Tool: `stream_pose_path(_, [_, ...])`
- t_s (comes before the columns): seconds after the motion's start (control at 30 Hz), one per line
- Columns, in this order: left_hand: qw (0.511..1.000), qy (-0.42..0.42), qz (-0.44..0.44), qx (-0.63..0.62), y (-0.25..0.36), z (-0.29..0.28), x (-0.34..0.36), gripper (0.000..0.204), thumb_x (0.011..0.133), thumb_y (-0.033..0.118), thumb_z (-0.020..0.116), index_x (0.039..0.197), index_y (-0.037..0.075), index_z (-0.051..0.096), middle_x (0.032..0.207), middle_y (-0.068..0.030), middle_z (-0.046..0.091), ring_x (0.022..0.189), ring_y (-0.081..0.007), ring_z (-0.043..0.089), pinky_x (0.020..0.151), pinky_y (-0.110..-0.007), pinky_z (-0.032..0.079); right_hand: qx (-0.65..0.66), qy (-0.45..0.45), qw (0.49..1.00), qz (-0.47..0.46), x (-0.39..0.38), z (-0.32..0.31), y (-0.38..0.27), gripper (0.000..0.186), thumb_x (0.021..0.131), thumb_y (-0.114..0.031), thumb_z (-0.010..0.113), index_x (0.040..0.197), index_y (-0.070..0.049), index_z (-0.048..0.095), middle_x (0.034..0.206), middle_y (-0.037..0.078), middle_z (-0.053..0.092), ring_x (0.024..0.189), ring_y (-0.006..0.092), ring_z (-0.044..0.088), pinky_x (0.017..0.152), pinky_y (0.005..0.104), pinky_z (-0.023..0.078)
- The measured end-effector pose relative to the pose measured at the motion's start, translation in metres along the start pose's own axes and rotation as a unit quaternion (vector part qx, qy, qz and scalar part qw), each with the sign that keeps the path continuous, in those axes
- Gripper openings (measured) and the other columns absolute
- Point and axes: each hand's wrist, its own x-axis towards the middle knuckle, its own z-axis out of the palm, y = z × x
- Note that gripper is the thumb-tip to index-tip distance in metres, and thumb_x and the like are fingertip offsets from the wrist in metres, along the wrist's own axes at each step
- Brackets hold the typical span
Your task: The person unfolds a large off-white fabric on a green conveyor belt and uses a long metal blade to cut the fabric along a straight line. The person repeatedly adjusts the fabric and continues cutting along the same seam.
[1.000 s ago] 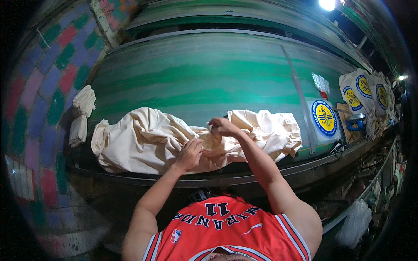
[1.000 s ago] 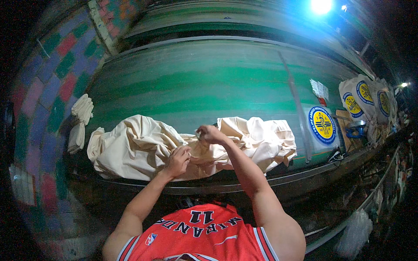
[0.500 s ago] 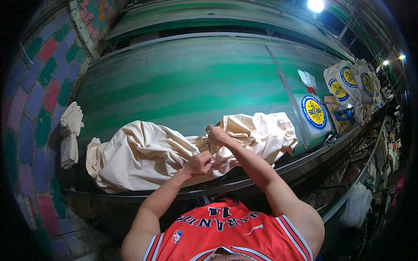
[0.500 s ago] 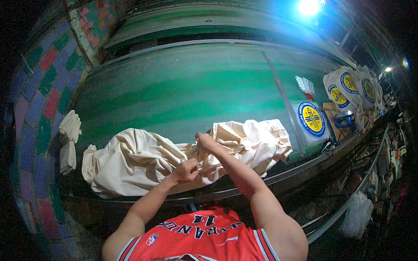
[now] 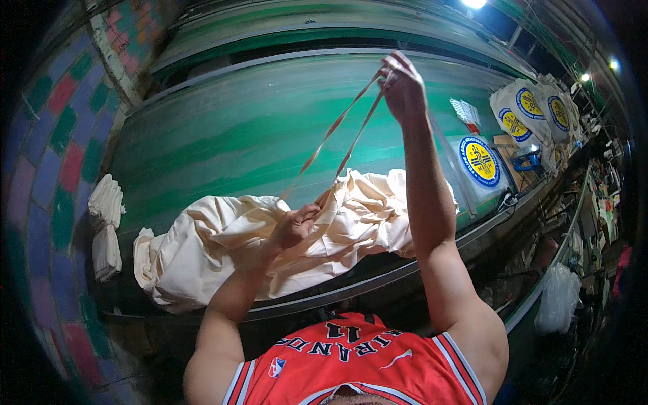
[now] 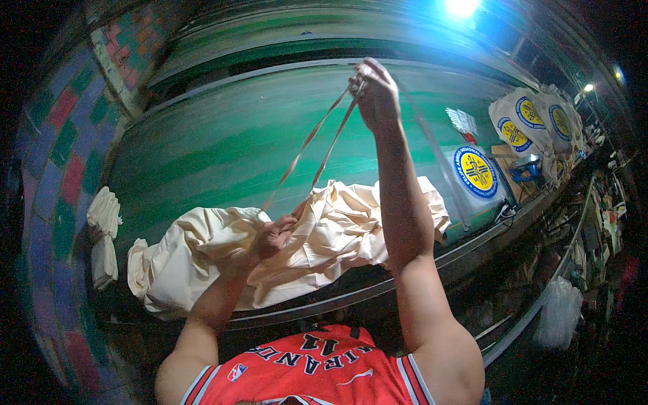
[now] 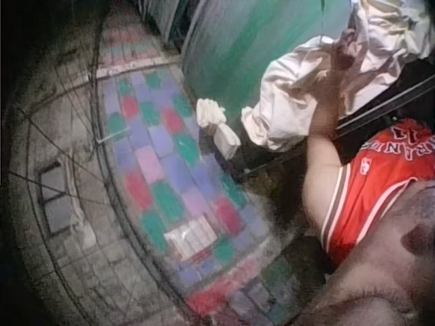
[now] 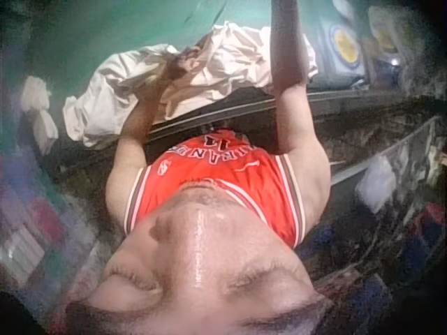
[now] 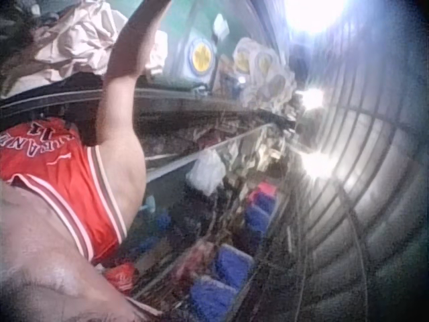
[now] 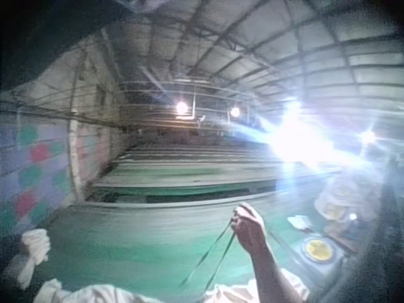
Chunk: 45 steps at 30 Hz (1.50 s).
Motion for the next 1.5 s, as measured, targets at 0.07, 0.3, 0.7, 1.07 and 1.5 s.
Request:
stream_pose_path(0.07, [0.991, -0.101, -0.08, 0.033, -0.018, -0.008, 0.008, 0.027, 0.093, 0.007, 0.055, 0.12, 0.008, 0.056, 0.098, -0.0174, 0.068, 0.094, -0.0263, 0.068, 0.081, -0.037, 0.051, -0.476, -0.027, 0.809, -0.344, 0.017, -0.015, -0.042, 0.048, 0.092, -0.011, 0.063, 0.136, -0.002, 0.047, 0.117, 0.011, 0.062, 0.088, 0.0203, 0.062, 0.075, 0.0336, 0.052])
stream_pose_path(0.3, [0.96, 0.151, -0.146, 0.185, -0.173, -0.072, 0.025, 0.031, 0.087, 0.004, 0.049, 0.114, 0.007, 0.064, 0.108, -0.0198, 0.069, 0.103, -0.0349, 0.065, 0.09, -0.04, 0.05, -0.807, 0.037, 0.426, -0.407, 0.008, -0.062, -0.177, 0.038, 0.1, -0.011, 0.05, 0.136, 0.002, 0.046, 0.119, 0.014, 0.059, 0.098, 0.0245, 0.06, 0.081, 0.032, 0.053])
stream_pose_path(0.7, [0.858, 0.263, -0.322, 0.302, -0.114, -0.148, 0.106, 0.046, 0.086, 0.027, 0.064, 0.131, 0.019, 0.06, 0.152, -0.0198, 0.031, 0.137, -0.0399, 0.037, 0.107, -0.057, 0.037, -0.378, -0.364, 0.692, 0.495, -0.285, 0.021, -0.002, 0.024, 0.091, -0.02, 0.064, 0.109, -0.005, 0.063, 0.094, 0.016, 0.067, 0.089, 0.0325, 0.066, 0.076, 0.0433, 0.051])
stream_pose_path(1.07, [0.925, -0.17, -0.319, 0.12, -0.019, 0.097, 0.012, 0.056, 0.09, 0.047, 0.063, 0.096, -0.008, 0.065, 0.096, -0.0347, 0.066, 0.092, -0.0458, 0.066, 0.078, -0.052, 0.052, -0.499, -0.364, 0.75, 0.238, -0.386, 0.04, 0.058, 0.041, 0.093, -0.018, 0.06, 0.128, -0.004, 0.045, 0.095, 0.025, 0.064, 0.077, 0.0463, 0.065, 0.064, 0.0538, 0.052])
stream_pose_path(1.5, [0.888, 0.075, -0.188, 0.413, -0.02, 0.179, -0.03, 0.026, 0.08, 0.02, 0.062, 0.09, -0.003, 0.059, 0.096, -0.0234, 0.06, 0.097, -0.0414, 0.057, 0.086, -0.051, 0.045, -0.392, 0.306, 0.826, 0.264, -0.302, -0.308, -0.097, 0.021, 0.1, -0.022, 0.059, 0.108, -0.003, 0.059, 0.087, 0.004, 0.064, 0.063, 0.0094, 0.061, 0.057, 0.0242, 0.05])
